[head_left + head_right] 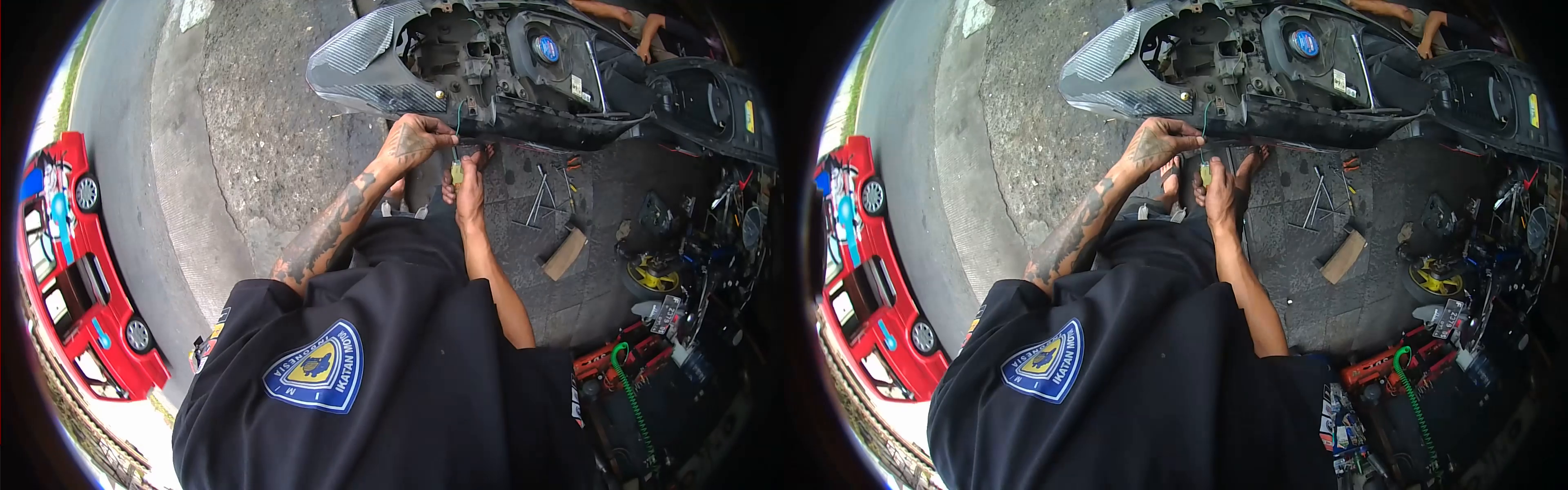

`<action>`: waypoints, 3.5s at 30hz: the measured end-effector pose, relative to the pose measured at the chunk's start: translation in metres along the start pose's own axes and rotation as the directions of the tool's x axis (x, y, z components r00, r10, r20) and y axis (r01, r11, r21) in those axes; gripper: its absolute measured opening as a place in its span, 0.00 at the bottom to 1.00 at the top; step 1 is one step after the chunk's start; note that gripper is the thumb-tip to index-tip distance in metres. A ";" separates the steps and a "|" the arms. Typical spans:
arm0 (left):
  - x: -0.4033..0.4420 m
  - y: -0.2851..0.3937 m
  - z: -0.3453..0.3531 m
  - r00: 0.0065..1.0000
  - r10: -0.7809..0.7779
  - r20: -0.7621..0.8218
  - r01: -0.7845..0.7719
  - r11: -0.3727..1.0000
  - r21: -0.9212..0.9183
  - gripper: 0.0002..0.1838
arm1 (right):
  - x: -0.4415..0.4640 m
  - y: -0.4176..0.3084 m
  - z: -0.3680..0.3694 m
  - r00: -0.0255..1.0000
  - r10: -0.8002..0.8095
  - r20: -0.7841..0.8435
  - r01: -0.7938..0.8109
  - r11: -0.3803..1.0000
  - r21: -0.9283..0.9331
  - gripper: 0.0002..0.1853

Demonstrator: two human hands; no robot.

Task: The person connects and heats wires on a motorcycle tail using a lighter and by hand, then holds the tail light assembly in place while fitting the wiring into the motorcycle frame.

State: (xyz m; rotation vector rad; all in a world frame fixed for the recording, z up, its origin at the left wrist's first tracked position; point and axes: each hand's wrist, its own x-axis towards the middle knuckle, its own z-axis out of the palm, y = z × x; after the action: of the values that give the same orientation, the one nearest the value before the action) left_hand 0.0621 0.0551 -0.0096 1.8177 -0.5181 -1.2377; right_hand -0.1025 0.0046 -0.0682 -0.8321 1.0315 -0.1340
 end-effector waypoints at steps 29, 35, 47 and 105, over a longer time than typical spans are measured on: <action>0.002 -0.002 0.000 0.999 0.034 -0.017 -0.035 0.999 -0.020 0.12 | -0.003 0.002 -0.001 0.998 -0.049 0.047 0.042 0.989 0.140 0.25; 0.003 -0.005 0.000 0.999 0.037 -0.007 -0.037 0.998 -0.040 0.12 | -0.005 0.004 0.003 0.997 -0.075 0.009 0.075 0.996 0.046 0.26; 0.000 0.003 -0.002 1.000 0.002 0.005 -0.002 1.000 -0.031 0.11 | 0.000 0.010 0.000 0.995 -0.103 0.004 0.103 0.994 0.033 0.26; 0.003 -0.005 0.002 0.999 0.016 -0.031 -0.016 1.000 -0.012 0.13 | -0.032 -0.002 -0.019 0.943 -0.332 -0.019 0.329 0.941 -0.076 0.18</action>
State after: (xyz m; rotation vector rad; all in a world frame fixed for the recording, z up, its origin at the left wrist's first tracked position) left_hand 0.0615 0.0548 -0.0160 1.8164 -0.5059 -1.1976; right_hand -0.1341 0.0076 -0.0493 -1.0686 0.9225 -0.3987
